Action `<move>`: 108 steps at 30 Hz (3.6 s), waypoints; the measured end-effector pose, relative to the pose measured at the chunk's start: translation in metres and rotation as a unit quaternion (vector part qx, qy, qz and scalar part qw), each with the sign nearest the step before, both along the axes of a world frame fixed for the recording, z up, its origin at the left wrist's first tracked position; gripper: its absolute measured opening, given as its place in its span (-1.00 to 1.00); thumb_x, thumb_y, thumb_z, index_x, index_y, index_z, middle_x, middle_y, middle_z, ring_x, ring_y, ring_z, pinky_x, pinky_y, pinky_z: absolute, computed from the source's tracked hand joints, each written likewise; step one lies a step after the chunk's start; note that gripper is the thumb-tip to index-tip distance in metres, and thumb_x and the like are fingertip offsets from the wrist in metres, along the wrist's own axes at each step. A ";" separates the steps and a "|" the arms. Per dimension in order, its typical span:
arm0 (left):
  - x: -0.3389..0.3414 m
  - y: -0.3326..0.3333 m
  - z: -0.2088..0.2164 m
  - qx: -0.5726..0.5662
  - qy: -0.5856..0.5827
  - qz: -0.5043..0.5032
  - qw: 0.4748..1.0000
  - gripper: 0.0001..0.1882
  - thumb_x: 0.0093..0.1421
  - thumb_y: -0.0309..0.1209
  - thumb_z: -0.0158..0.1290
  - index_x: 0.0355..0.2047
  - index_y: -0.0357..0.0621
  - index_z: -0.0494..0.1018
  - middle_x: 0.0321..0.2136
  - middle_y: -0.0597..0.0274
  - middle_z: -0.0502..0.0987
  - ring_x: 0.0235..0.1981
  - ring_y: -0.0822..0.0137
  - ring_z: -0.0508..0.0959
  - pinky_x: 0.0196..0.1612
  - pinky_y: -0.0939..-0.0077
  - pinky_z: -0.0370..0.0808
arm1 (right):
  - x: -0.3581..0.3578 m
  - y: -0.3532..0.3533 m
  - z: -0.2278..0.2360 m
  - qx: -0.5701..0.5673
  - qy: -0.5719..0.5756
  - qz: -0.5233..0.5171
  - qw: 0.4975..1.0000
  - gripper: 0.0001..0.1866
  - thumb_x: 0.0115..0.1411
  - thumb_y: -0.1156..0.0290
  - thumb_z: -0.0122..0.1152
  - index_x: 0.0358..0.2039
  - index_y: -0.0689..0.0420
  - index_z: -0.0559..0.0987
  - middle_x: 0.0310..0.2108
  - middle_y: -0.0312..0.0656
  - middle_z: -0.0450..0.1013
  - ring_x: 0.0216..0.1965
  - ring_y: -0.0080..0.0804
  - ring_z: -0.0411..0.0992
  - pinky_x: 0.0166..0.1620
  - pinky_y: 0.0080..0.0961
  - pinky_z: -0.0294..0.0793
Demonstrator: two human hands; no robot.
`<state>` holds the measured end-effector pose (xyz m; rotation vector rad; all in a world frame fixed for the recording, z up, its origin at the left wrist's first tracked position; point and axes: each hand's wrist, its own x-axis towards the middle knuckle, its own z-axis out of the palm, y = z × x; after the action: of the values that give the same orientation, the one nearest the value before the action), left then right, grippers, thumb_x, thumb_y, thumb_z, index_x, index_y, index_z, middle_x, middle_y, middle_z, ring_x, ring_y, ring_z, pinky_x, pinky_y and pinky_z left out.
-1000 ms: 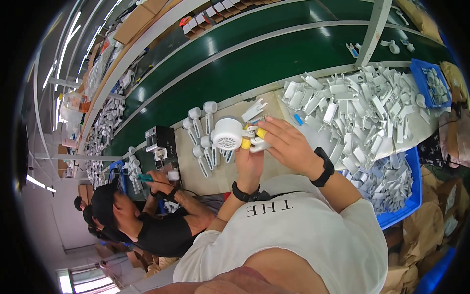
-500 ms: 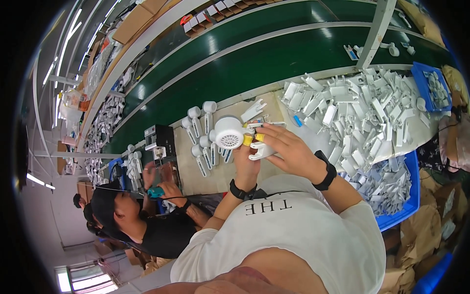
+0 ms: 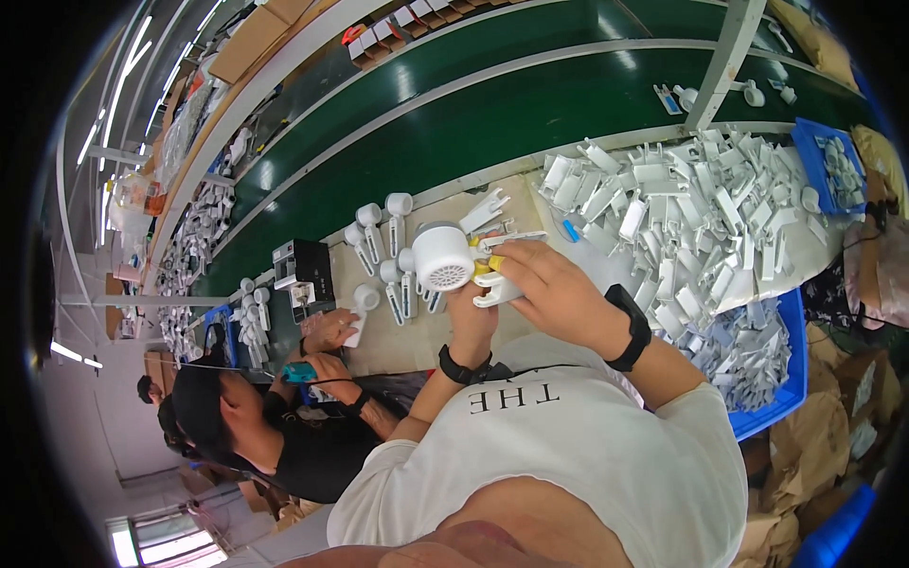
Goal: The person assembles handheld fans by joining fan heads and handles together before placing the units on the table. They periodically reach into a large bag to retrieve more plastic components to continue the assembly.
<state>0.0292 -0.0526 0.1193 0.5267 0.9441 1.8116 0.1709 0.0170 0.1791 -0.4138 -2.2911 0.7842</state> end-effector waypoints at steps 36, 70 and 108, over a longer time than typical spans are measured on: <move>-0.007 0.019 0.020 0.077 -0.075 0.072 0.992 -0.70 0.14 -0.52 -0.06 -0.08 -0.23 0.27 -0.17 0.08 0.43 -0.12 0.28 0.43 -0.04 0.41 0.36 | -0.012 0.022 -0.007 0.065 -0.020 -0.098 0.993 -0.44 -0.10 0.48 0.23 -0.04 0.26 0.31 -0.11 -0.04 0.35 -0.16 -0.20 0.38 -0.13 -0.43 0.38; -0.350 -0.076 -0.176 -0.567 0.575 0.202 0.554 -0.74 -0.13 -0.53 -0.05 -0.39 -0.48 0.40 -0.43 -0.30 0.45 -0.31 -0.19 0.43 -0.22 0.13 0.32 | 0.025 0.121 -0.101 -0.204 -0.218 -0.100 0.949 -0.75 0.00 0.33 0.14 -0.31 0.16 0.50 -0.41 -0.10 0.46 -0.37 -0.22 0.43 -0.28 -0.42 0.40; -0.050 0.005 -0.020 0.022 -0.084 -0.135 0.987 -0.50 0.25 -0.11 -0.35 0.00 -0.25 0.23 -0.13 0.00 0.41 -0.10 0.19 0.43 -0.04 0.32 0.36 | -0.011 0.057 -0.026 -0.586 -0.054 0.101 0.802 -0.20 -0.19 0.56 0.27 0.10 0.25 0.13 -0.02 -0.15 0.22 0.02 -0.40 0.22 0.06 -0.49 0.19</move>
<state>-0.0210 -0.0479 0.0995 0.4951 0.6851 1.6063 0.1594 0.0745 0.1530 -0.7427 -1.6635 2.3122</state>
